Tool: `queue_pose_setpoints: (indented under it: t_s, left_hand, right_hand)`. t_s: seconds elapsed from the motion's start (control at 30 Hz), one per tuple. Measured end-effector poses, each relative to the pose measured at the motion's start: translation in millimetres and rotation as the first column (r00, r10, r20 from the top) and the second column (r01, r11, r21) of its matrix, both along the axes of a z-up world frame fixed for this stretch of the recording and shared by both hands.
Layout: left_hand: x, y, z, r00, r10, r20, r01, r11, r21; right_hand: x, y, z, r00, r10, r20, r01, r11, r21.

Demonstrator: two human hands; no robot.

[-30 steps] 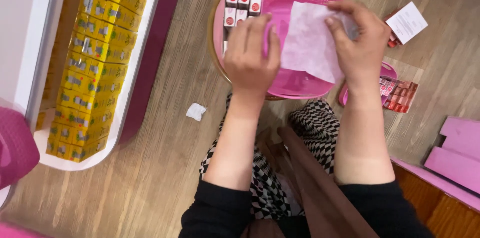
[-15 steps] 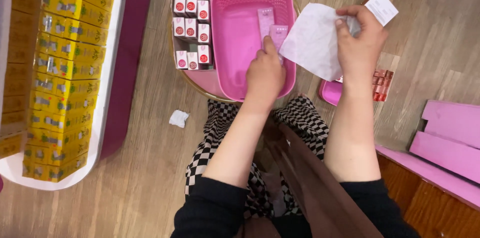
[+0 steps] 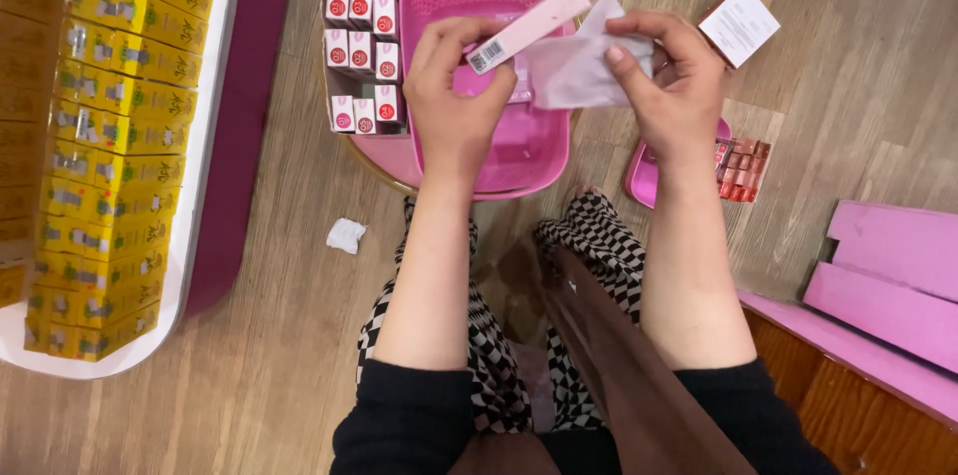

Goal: Unpacking small cosmetic boxes from paper wrapping and arranging them into pink baskets on a display stand

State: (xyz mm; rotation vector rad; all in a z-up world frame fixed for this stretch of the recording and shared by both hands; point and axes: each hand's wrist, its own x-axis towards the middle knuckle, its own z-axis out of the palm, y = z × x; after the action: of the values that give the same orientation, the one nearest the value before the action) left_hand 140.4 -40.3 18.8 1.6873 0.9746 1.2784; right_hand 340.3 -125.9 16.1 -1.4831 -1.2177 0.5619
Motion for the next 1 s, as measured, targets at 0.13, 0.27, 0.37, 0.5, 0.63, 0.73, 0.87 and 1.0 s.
queue_pose_setpoints:
  t_s: [0.13,0.27,0.37,0.5,0.63,0.73,0.87,1.0]
  left_hand:
    - [-3.2,-1.7,9.2,1.0,0.001,0.006,-0.001,0.994,0.107]
    - [-10.0,0.8,8.6,0.999,-0.04,-0.023,0.043,0.985,0.169]
    - [-13.0,3.1,5.2,0.997,0.003,-0.081,0.014,0.979,0.205]
    - [-16.3,2.5,3.8,0.997,-0.001,-0.079,0.014,0.986,0.163]
    - [-20.7,1.4,12.1,0.998,-0.034,-0.044,0.04,0.989,0.142]
    - [-26.6,0.8,13.0,0.983,-0.174,0.057,0.17,0.982,0.081]
    - [-35.6,2.4,13.4,0.941,-0.263,0.211,0.273,0.962,-0.019]
    - [-42.2,3.9,11.0,0.905,-0.229,0.359,0.267,0.962,-0.06]
  right_hand:
    - [-14.8,2.2,5.7,0.964,0.125,-0.236,-0.104,0.99,0.099]
    - [-12.3,6.2,-1.6,0.961,-0.037,-0.273,0.098,0.972,0.214]
    - [-11.5,8.1,-4.9,0.916,-0.017,-0.402,0.126,0.961,0.246]
    - [-20.0,9.3,-10.3,0.871,0.071,-0.486,0.072,0.96,0.269]
    - [-49.0,13.6,5.2,0.887,0.122,-0.445,0.007,0.961,0.276]
    - [-63.5,16.3,5.1,0.938,0.168,-0.302,-0.091,0.963,0.254]
    - [-60.1,18.0,-11.8,0.937,0.247,-0.247,-0.174,0.943,0.283]
    - [-46.5,19.1,-14.4,0.953,0.249,-0.173,-0.212,0.955,0.209]
